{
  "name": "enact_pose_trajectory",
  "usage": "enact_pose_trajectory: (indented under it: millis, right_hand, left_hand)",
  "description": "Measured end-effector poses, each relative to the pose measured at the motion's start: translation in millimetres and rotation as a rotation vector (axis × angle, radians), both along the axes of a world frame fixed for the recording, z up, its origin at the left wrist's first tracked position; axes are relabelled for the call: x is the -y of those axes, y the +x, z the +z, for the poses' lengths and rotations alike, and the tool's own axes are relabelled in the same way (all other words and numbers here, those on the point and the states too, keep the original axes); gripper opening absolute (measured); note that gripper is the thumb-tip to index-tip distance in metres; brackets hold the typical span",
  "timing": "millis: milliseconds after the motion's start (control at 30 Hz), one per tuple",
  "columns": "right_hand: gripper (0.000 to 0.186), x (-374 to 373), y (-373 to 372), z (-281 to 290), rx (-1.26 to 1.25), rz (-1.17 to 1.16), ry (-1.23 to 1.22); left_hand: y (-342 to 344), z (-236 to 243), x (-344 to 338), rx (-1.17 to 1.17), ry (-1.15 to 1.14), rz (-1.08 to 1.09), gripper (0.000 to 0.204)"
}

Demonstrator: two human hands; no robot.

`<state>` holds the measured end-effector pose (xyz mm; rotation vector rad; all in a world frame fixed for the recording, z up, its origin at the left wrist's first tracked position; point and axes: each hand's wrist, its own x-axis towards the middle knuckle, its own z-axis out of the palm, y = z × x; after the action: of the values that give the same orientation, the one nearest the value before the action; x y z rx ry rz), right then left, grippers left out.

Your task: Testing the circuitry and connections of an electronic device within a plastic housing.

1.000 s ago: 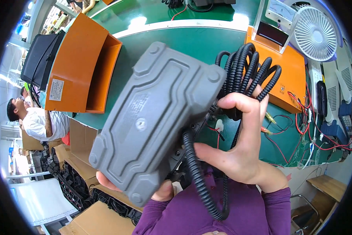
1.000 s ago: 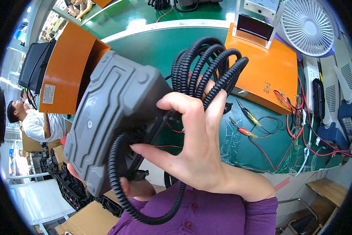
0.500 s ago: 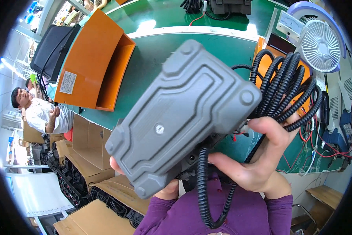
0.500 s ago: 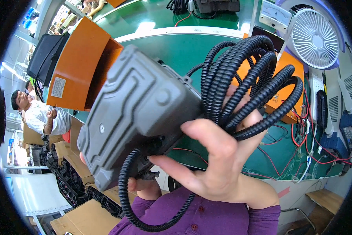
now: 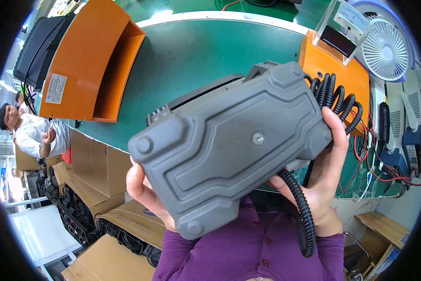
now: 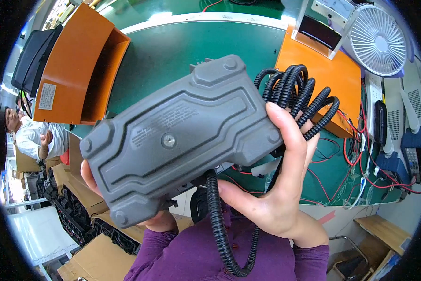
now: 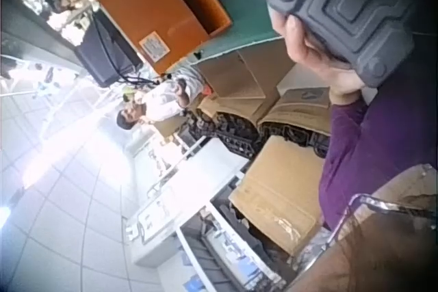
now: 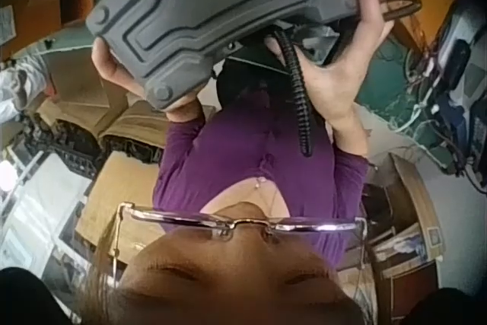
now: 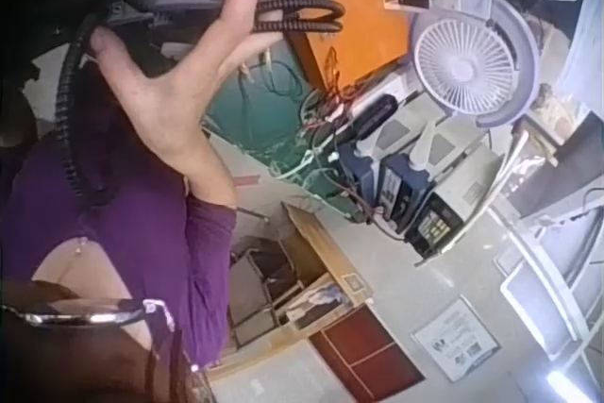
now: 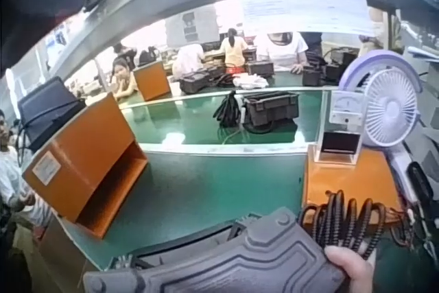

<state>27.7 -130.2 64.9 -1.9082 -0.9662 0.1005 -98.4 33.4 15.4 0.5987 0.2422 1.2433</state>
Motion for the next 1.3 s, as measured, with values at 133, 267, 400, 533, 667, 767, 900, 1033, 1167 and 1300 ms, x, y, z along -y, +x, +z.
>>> enact_pose_trajectory:
  millis: [133, 267, 400, 533, 667, 767, 900, 1033, 1167, 1300]
  right_hand:
    - [0.104, -11, 2, -6, 0.039, 0.002, 0.037]
    - [0.083, -43, -9, -26, 0.071, -0.176, 0.194]
    - [0.066, -68, -20, -33, 0.045, -0.204, 0.225]
    - [0.062, -89, -25, -29, 0.126, -0.157, 0.275]
    - [0.046, -98, -25, -30, -0.036, -0.085, 0.174]
    - [0.042, -107, -24, -38, -0.017, -0.060, 0.182]
    - [0.043, -108, -34, -33, -0.049, -0.008, 0.143]
    - [0.034, -101, -46, -32, -0.110, 0.136, 0.182]
    - [0.019, -95, -13, -7, -0.038, 0.056, 0.431]
    - [0.013, -98, -11, 70, 0.270, 0.298, 0.633]
  left_hand:
    - [3, 0, -6, 0.074, -0.059, -0.085, 0.053]
    - [6, 19, -13, 0.182, -0.083, -0.146, 0.050]
    - [-31, -40, -43, 0.270, -0.243, -0.319, 0.044]
    - [-41, -21, -78, 0.428, -0.246, -0.427, 0.031]
    - [-13, -15, -59, 0.022, -0.281, 0.267, 0.037]
    - [-16, -28, -19, -0.014, -0.216, 0.225, 0.045]
    - [-32, -44, 9, 0.217, -0.200, 0.008, 0.050]
    - [-19, -43, 3, 0.214, -0.278, -0.022, 0.047]
    - [-59, -43, -50, 0.138, -0.114, 0.013, 0.052]
    - [-65, -1, -48, -0.113, -0.011, 0.111, 0.047]
